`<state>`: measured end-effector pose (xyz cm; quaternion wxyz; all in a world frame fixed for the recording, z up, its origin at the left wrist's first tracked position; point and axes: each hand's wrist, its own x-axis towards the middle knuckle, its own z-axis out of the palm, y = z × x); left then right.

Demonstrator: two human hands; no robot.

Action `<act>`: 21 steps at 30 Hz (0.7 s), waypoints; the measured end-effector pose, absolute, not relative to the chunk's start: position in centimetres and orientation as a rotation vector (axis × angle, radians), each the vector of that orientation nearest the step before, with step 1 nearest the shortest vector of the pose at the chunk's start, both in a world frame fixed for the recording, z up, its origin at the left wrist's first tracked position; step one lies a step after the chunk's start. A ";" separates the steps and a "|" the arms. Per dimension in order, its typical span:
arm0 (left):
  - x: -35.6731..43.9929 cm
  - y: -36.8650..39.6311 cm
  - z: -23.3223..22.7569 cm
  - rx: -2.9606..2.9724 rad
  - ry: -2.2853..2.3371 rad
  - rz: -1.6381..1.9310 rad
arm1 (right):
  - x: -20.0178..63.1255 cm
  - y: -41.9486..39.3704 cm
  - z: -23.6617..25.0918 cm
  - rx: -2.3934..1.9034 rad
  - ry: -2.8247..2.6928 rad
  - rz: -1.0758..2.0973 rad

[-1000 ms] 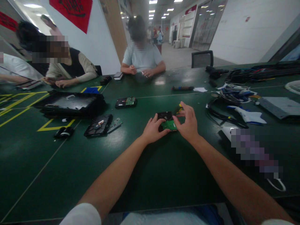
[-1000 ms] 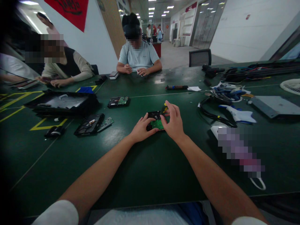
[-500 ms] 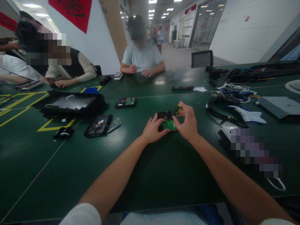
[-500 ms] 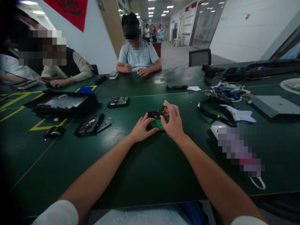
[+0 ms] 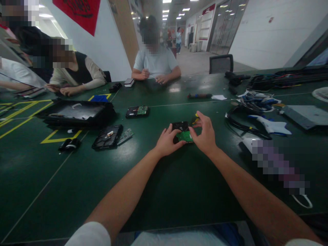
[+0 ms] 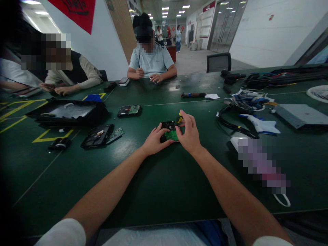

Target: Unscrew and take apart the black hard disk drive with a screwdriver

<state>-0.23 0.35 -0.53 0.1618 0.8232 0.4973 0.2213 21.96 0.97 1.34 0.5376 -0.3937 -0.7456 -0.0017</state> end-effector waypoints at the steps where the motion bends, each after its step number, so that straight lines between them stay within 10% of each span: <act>1: -0.2 0.4 -0.5 2.355 1.418 0.634 | 22.0 1.0 1.3 -0.933 -1.776 -0.003; 21: -0.2 0.2 -0.3 2.348 1.428 0.619 | 22.0 1.0 1.4 -0.924 -1.785 0.011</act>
